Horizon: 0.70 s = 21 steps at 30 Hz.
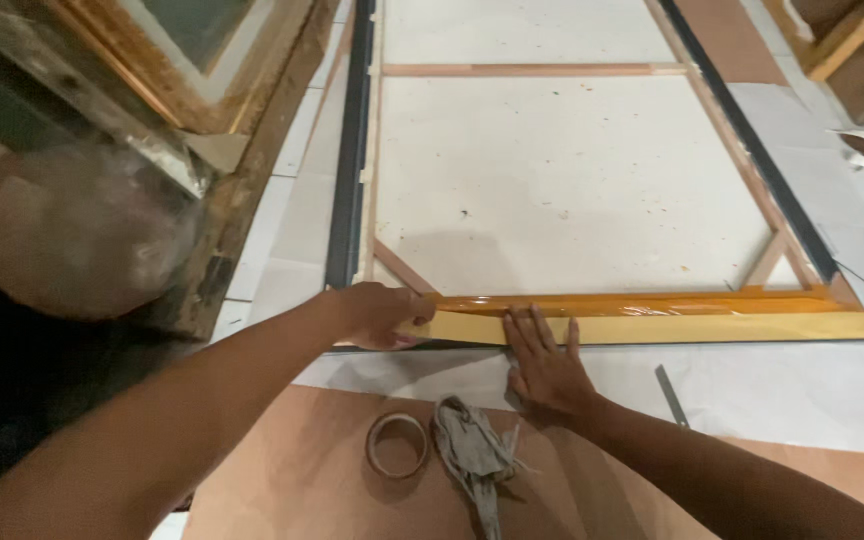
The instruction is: The person applies yellow tape along the edges of a large rectangular frame lying on the floor. They smooth the tape with a cloth, cut it with a knife, and continue taping the remaining sides. The person then lifts the frame and places it against a wall.
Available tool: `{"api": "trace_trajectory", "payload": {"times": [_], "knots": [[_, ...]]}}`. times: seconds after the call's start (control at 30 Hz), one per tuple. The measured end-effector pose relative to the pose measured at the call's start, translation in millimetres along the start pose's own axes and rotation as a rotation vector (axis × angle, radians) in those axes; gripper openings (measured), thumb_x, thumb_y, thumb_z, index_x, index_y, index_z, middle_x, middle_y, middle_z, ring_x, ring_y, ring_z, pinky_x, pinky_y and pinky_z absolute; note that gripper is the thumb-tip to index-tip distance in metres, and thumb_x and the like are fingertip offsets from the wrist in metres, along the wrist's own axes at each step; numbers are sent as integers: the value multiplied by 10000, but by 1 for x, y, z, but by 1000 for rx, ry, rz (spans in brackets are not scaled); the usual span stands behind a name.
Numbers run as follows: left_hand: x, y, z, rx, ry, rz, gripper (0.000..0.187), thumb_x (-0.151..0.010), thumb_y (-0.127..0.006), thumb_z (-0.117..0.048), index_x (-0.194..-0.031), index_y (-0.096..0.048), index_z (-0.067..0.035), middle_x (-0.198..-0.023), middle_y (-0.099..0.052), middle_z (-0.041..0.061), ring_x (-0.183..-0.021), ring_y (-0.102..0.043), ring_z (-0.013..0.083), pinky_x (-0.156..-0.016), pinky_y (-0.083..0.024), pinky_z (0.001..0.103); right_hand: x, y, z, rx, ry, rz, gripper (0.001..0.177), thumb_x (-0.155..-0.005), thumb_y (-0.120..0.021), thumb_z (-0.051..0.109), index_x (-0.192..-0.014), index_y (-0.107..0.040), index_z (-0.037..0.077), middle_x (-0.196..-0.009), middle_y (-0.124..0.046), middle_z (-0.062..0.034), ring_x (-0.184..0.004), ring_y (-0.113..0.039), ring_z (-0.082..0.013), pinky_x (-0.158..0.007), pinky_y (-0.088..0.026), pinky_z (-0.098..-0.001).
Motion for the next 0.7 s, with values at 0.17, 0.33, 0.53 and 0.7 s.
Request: {"api": "trace_trajectory", "payload": {"times": [0.17,0.33,0.53,0.7], "knots": [[42,-61,87,-54,132,-50,497,-1068,-656,-242,-1536,-487,-223,-1611,-524,178,-1273,-715,516,-1104,-598,608,-9,-24,-7,-38,19,11,941,-1011,-399,428,-1850,-39,204,-1932,-29,-55,-1763,21,-387,-1261,-130,-860],[59,-116,147,-93,238,-79,563,-1067,-646,-317,-1566,-441,-477,-1466,-604,81,-1164,-764,463,-1015,-627,542,-7,-24,-5,-30,37,22,935,-1017,-379,447,-1852,-24,223,-1933,2,-56,-1759,43,-381,-1264,-88,-849],[45,-133,163,-82,266,-137,478,-1020,-707,-423,-1457,-606,-587,-1350,-654,-17,-1198,-764,342,-1040,-630,511,-8,-23,-6,-21,10,59,938,-1012,-364,463,-1845,-8,220,-1937,36,-53,-1763,51,-378,-1277,-69,-844],[52,-99,135,-119,331,68,380,-1101,-602,-367,-1458,-649,-489,-1426,-588,-20,-1150,-706,321,-777,-583,477,-7,-30,-9,21,79,-173,905,-1043,-392,511,-1814,-110,130,-1939,-61,-64,-1755,-92,-364,-1183,-209,-836]]}}
Point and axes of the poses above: each hand's wrist, its own x-axis away from the middle knuckle, its own y-axis out of the back of the hand, z = x × y, the point moved 1 cm from there along -x, towards the middle knuckle
